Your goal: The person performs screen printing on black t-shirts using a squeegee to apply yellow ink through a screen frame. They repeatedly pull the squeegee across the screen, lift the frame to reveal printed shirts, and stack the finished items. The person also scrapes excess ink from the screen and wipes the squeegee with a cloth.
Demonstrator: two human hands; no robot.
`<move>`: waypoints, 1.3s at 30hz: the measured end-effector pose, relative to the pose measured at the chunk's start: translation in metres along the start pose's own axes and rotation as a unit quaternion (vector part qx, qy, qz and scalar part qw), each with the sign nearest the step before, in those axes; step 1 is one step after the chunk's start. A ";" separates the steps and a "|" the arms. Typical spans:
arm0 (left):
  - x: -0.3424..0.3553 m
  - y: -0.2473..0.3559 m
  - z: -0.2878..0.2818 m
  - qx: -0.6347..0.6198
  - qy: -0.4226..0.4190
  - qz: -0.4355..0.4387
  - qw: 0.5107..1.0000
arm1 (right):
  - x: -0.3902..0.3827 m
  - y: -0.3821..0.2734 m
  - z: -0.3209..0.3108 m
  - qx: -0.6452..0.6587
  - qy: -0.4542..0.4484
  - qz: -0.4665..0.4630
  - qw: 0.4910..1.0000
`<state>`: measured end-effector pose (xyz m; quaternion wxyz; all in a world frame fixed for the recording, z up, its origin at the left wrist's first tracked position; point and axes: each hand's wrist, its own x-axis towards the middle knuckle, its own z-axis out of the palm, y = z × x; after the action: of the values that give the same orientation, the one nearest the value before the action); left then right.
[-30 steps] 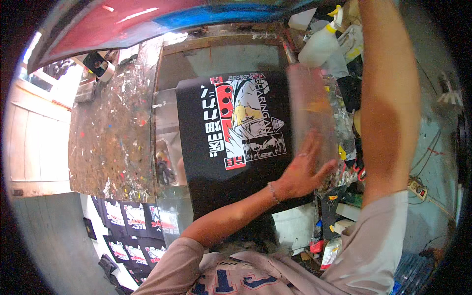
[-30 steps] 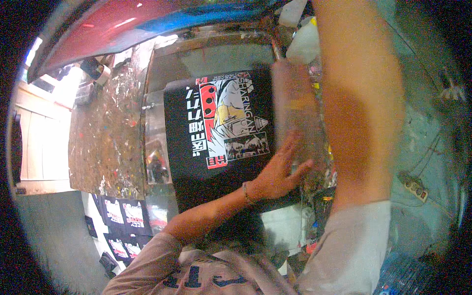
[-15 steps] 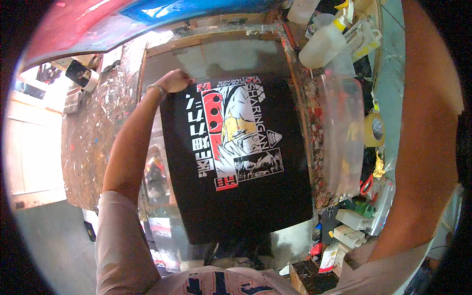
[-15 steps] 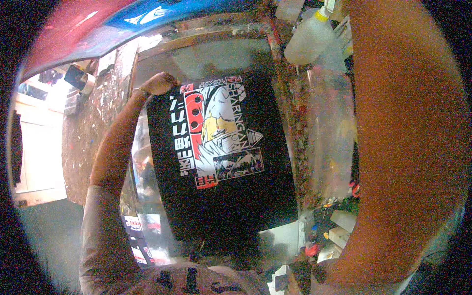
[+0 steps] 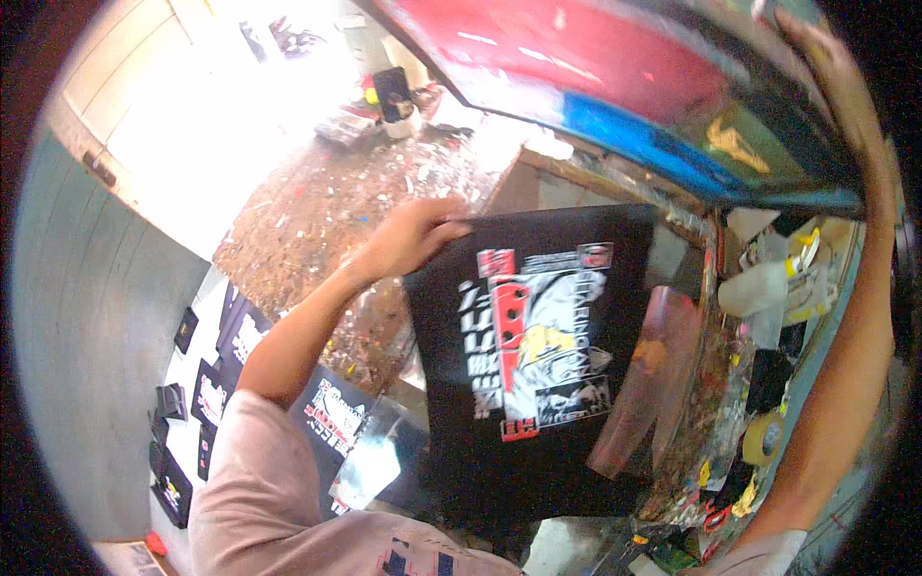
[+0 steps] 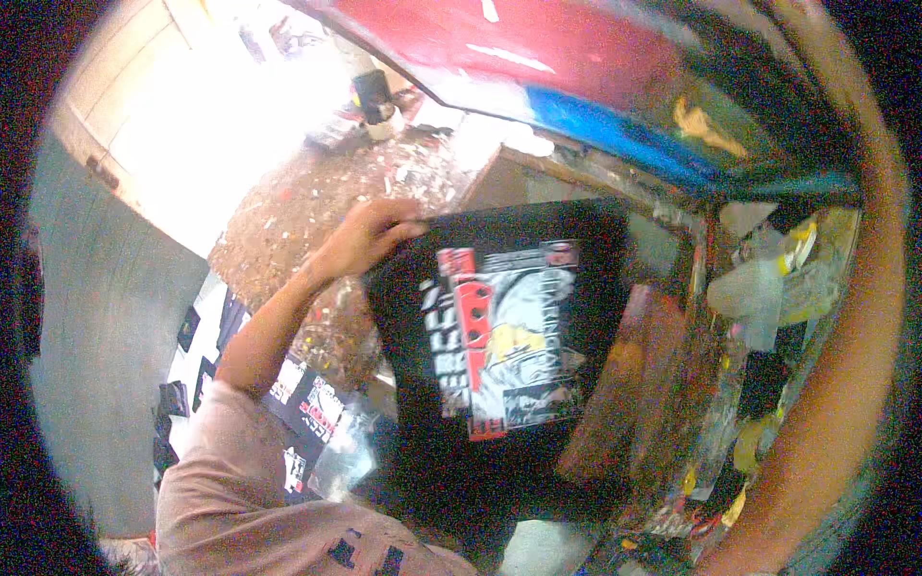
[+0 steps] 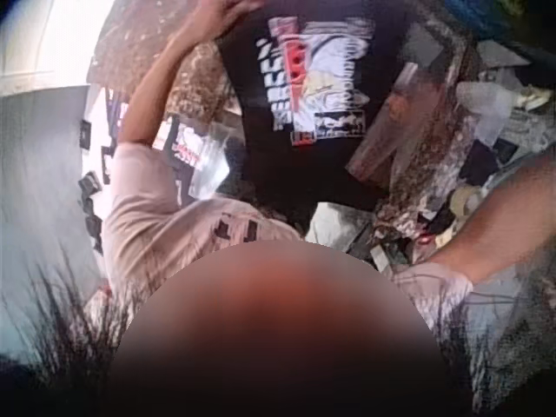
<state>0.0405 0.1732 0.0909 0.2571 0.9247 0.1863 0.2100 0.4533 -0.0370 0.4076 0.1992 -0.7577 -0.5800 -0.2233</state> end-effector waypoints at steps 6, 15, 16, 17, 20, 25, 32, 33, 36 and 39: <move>-0.235 -0.089 -0.095 -0.125 0.114 -0.285 0.944 | -0.018 -0.034 0.027 -0.042 0.031 0.038 0.998; -0.297 -0.229 -0.127 -0.077 0.136 -0.290 0.944 | -0.066 -0.071 0.026 -0.050 0.053 0.058 0.996; -0.298 -0.232 -0.128 -0.014 0.208 -0.265 0.942 | -0.071 -0.070 0.028 -0.041 0.048 0.062 0.996; -0.304 -0.232 -0.123 0.045 0.277 -0.241 0.929 | -0.076 -0.068 0.030 -0.040 0.058 0.045 0.997; -0.333 -0.195 -0.089 0.116 0.486 -0.325 0.803 | -0.067 -0.081 0.030 -0.028 0.083 -0.002 0.996; -0.443 -0.080 0.045 -0.422 0.251 -0.521 0.699 | -0.060 -0.050 0.021 -0.039 0.034 0.046 0.998; -0.446 -0.018 0.039 -0.546 0.254 -0.473 0.643 | -0.040 0.002 0.026 -0.023 0.066 0.044 0.997; -0.466 -0.040 0.042 -0.541 0.326 -0.457 0.626 | -0.037 0.001 0.023 -0.017 0.059 0.048 0.997; -0.497 -0.067 0.039 -0.660 0.401 -0.302 0.559 | -0.035 -0.025 0.017 -0.037 0.004 0.058 0.998; -0.496 0.001 0.061 -0.772 0.420 -0.195 0.434 | -0.034 -0.038 0.031 -0.038 0.016 0.057 0.997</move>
<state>-0.3476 -0.0768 -0.1012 0.7885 0.0784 0.2070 0.5738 0.4122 -0.0374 0.3644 0.1919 -0.7929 -0.5234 -0.2460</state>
